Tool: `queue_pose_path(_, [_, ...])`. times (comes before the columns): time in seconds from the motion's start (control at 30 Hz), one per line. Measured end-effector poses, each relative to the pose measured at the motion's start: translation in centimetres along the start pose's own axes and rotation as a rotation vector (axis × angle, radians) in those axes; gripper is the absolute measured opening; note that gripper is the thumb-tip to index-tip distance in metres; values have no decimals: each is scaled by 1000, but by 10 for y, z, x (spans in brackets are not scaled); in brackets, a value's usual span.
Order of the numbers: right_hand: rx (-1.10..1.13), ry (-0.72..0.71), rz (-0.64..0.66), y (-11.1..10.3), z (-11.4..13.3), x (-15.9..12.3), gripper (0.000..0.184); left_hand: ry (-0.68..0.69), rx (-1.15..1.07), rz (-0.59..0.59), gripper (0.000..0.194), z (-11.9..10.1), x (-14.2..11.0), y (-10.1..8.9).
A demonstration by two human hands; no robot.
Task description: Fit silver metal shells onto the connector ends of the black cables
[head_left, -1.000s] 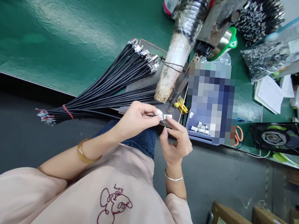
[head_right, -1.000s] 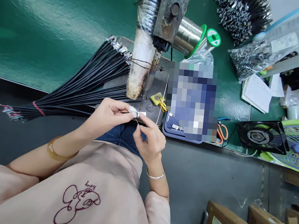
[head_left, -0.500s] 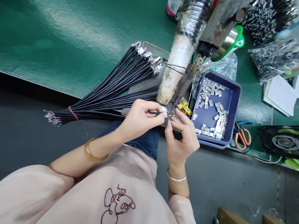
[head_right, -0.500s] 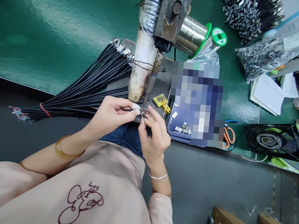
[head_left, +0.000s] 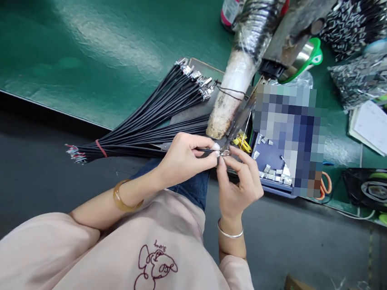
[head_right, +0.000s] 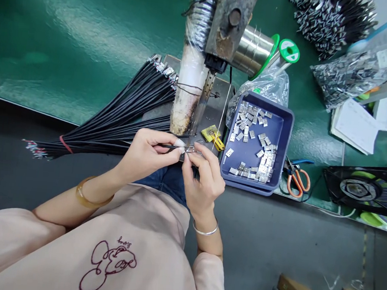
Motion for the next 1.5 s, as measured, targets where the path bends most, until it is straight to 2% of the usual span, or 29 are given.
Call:
queue_pose_path(0.23, [-35, -23, 24, -5, -2, -11, 15, -44, 45, 72, 14, 4, -1, 2])
queue_pose_path(0.4, [-9, -34, 37, -5, -4, -9, 16, -104, -72, 97, 12, 8, 1, 2])
queue_pose_path(0.63, [-9, -5, 40, 0, -3, 1, 8, -132, -219, 53, 10, 5, 7, 1])
queue_pose_path(0.73, [-25, -23, 28, -2, -1, 3, 9, -127, -220, 60, 10, 4, 7, 0])
queue_pose_path(0.9, [-35, -57, 95, -1, 2, -2, 12, -136, -164, 92, 9, 10, 5, -1])
queue_pose_path(1.07, [-60, -85, 79, -5, -4, -5, 14, -121, -163, 154, 10, 8, 4, 1])
queue_pose_path(1.23, [-44, -205, 168, -5, -6, -7, 19, -116, -143, 295, 19, 1, 0, 0])
queue_pose_path(1.3, [46, -133, 139, -7, -9, -7, 16, -99, -138, 344, 15, -2, -4, 0])
queue_pose_path(1.4, [214, 155, 161, -6, -19, -10, 6, -66, -89, 375, 8, -7, -11, -1])
queue_pose_path(1.47, [231, 295, 193, -6, -23, -13, 3, -64, -71, 402, 12, -9, -15, 0])
queue_pose_path(1.5, [192, 303, 170, -9, -23, -14, 4, -66, -72, 407, 17, -9, -16, 0])
Point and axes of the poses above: each hand's wrist, its own x-axis towards the middle knuckle, its own y-axis out of the palm, z = x × y, the point moved 4 cm from there along x, towards the middle knuckle, and after that the axes turned 4 degrees about z, right-handed, at the moved point
